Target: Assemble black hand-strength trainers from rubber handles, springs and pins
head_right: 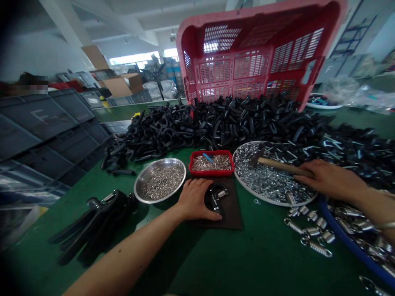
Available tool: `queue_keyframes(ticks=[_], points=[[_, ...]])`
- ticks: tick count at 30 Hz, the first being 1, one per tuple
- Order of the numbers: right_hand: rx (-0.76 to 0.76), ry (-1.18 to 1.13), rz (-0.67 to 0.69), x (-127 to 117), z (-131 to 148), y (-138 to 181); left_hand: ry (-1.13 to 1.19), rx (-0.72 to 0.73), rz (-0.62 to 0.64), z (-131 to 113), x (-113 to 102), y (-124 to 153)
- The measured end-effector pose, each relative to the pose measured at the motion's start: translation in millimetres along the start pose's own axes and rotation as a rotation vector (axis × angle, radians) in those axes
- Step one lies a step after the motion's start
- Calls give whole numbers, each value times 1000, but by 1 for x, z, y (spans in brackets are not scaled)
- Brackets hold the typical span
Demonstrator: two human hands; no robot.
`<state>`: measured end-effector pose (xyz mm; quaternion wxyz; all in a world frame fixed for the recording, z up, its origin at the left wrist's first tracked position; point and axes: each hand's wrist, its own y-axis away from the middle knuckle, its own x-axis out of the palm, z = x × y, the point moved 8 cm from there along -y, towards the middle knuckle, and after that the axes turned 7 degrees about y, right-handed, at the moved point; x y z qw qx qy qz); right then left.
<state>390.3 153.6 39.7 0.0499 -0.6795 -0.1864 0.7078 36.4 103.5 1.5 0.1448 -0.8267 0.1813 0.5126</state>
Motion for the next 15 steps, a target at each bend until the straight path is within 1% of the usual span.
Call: queue_keyframes(ticks=[2, 3, 4, 5, 6, 8, 9, 11, 13, 15], points=[[96, -3, 129, -4, 9, 6, 10, 9, 3, 0, -1, 0], [135, -22, 134, -11, 19, 12, 15, 12, 8, 0, -2, -1], [128, -64, 143, -16, 36, 18, 19, 13, 10, 1, -2, -1], [105, -100, 96, -26, 56, 25, 21, 12, 10, 1, -2, -2], [46, -119, 53, -33, 81, 33, 23, 11, 9, 2, -3, -2], [-83, -71, -124, -51, 129, 50, 28, 12, 0, 2, -3, -3], [-135, -24, -177, -54, 149, 58, 32, 14, -6, 2, -3, -3], [-216, 76, -209, -50, 178, 73, 41, 14, -20, 3, -3, -3], [-251, 156, -190, -40, 188, 82, 54, 17, -28, 4, -2, -3], [-234, 171, -170, -35, 183, 86, 62, 28, -30, 5, -1, -3]])
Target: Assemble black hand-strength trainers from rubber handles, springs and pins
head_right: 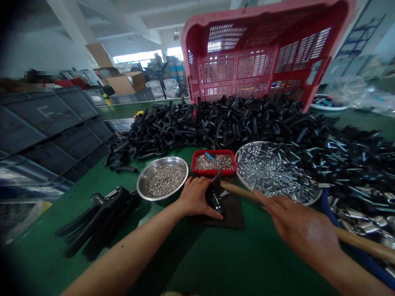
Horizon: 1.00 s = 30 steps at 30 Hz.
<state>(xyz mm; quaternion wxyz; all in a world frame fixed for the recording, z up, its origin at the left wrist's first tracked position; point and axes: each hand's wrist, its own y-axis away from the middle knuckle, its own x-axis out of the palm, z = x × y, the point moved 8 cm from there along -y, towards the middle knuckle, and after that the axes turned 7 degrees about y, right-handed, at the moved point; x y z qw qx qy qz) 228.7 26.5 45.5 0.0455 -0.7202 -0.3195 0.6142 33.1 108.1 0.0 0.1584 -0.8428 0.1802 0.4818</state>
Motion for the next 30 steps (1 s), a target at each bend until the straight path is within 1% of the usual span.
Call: queue_keyframes(ticks=[3, 5, 7, 9, 10, 12, 13, 14, 15, 16, 17, 18, 20, 21, 22, 23, 24, 25, 27, 28, 29, 30], points=[[98, -124, 53, 5, -22, 3, -25, 16, -12, 0, 0, 2], [208, -189, 107, 11, -47, 2, -67, 27, -33, -4, -1, 7], [350, -159, 168, 22, -83, 2, -118, 24, -83, -10, -5, 14], [461, -95, 240, 36, -127, 4, -167, 7, -122, -15, -5, 23], [483, -75, 280, 44, -148, 5, -189, -4, -124, -17, -3, 27], [480, -50, 347, 60, -180, 7, -225, -2, -95, -20, 6, 33], [456, -25, 357, 64, -189, 6, -237, 12, -78, -21, 10, 33], [414, 14, 339, 65, -191, 2, -245, 29, -67, -22, 13, 33], [356, 57, 291, 62, -184, -4, -248, 49, -60, -23, 14, 32], [279, 82, 224, 56, -168, -12, -244, 67, -52, -24, 13, 30], [186, 90, 140, 48, -143, -21, -234, 79, -40, -26, 11, 28], [103, 45, 65, 40, -113, -31, -219, 84, -25, -27, 6, 25], [-60, -199, 21, 30, -49, -51, -164, 78, 15, -30, -10, 19], [-135, -342, 35, 27, -19, -60, -109, 69, 42, -31, -18, 15], [-203, -480, 62, 25, 7, -68, -26, 55, 76, -32, -26, 11], [-194, -588, 68, 24, 22, -75, 90, 32, 115, -32, -33, 7], [-167, -684, 101, 27, 30, -81, 226, -11, 160, -30, -36, 2], [-117, -765, 144, 33, 33, -85, 363, -76, 214, -25, -36, -2], [2, -896, 271, 53, 30, -88, 571, -238, 352, -13, -25, -9], [50, -950, 338, 64, 28, -88, 616, -310, 400, -6, -18, -12], [86, -989, 397, 74, 26, -87, 606, -361, 413, 1, -13, -15], [110, -1009, 440, 83, 25, -86, 538, -386, 385, 8, -9, -19]])
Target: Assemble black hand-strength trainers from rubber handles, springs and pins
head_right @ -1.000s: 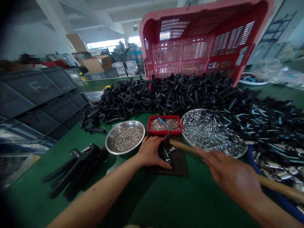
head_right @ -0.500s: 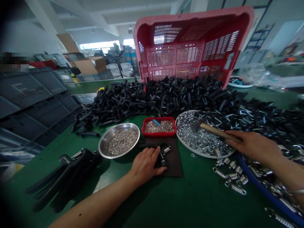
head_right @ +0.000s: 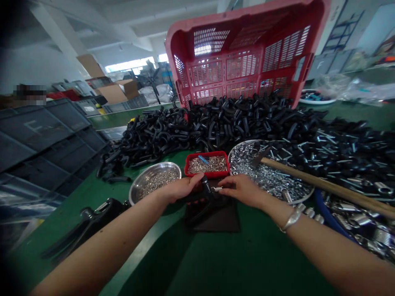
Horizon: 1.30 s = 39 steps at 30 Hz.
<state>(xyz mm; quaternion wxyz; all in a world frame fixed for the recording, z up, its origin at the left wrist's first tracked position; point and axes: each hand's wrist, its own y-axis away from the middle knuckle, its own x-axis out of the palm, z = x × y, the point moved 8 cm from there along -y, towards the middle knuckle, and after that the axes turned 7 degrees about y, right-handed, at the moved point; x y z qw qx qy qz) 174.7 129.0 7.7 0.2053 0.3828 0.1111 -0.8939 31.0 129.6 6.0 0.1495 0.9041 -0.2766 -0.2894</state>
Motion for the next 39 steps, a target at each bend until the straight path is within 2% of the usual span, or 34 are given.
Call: queue_keyframes(ticks=[4, 7, 9, 13, 17, 20, 27, 34, 39], points=[[54, 113, -5, 7, -10, -6, -457, 28, -381, 4, -14, -5], [69, 269, 18, 6, -4, -10, -594, 118, -498, 4, -6, 4], [42, 385, 37, 1, 4, -19, -577, 170, -520, 6, -1, 8], [41, 653, -108, -19, 24, -61, -477, 181, -547, 15, 0, 9], [130, 785, -38, -4, 28, -113, -421, 184, -560, 18, -1, 9], [174, 815, -12, 8, 25, -133, -393, 201, -563, 19, -2, 10], [165, 846, 26, 4, 12, -127, -351, 232, -579, 21, -4, 11], [159, 813, 15, 18, 29, -131, -353, 209, -584, 21, -3, 11], [167, 741, -73, 1, 23, -133, -344, 240, -592, 21, -3, 12]])
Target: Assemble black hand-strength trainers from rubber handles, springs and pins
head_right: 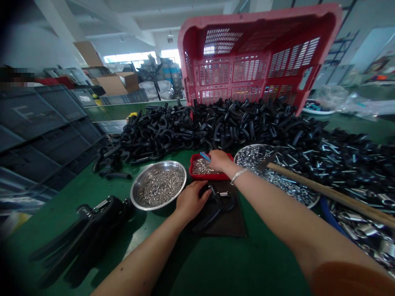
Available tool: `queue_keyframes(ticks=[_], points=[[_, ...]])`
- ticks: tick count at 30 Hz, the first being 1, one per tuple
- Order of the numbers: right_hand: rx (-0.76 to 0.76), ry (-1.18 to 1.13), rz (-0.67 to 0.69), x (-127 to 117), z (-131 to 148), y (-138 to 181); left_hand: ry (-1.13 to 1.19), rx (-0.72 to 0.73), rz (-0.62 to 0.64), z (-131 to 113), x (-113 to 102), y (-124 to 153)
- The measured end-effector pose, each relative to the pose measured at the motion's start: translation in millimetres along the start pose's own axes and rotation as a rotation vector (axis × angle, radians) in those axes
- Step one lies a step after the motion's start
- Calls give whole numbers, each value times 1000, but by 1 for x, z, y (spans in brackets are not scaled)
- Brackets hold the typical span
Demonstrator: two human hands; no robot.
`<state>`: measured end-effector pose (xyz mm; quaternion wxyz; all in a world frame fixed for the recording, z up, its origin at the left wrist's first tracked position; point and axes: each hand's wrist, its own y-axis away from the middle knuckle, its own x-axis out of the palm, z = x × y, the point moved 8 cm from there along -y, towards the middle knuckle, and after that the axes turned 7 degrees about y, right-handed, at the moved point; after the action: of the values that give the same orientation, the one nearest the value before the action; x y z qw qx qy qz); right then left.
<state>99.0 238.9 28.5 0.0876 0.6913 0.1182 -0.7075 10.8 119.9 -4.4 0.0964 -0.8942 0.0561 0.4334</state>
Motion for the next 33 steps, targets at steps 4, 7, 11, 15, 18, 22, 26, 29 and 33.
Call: queue_keyframes(ticks=[4, 7, 11, 15, 18, 22, 26, 29, 33], points=[[55, -69, -92, -20, -30, 12, 30, -8, -1, 2, 0, 0], [114, -114, -207, -37, -42, 38, 53, -11, -8, 3, 0, 0], [124, -640, -346, -33, -38, 93, 64, 1, -7, 4, 1, 0], [126, -1111, -220, 13, -21, 132, 77, -1, 0, 6, 2, -2], [181, -1234, -245, 30, -24, 145, 100, -1, 1, 7, 2, -3], [198, -1258, -277, 31, -29, 147, 117, -20, -8, 9, 3, -4], [191, -1215, -260, 30, -27, 145, 129, -19, -21, 9, 2, -4], [192, -1171, -264, 30, -26, 145, 135, -27, -17, 10, 2, -3], [209, -1173, -259, 31, -26, 146, 137, -34, -10, 10, 2, -3]])
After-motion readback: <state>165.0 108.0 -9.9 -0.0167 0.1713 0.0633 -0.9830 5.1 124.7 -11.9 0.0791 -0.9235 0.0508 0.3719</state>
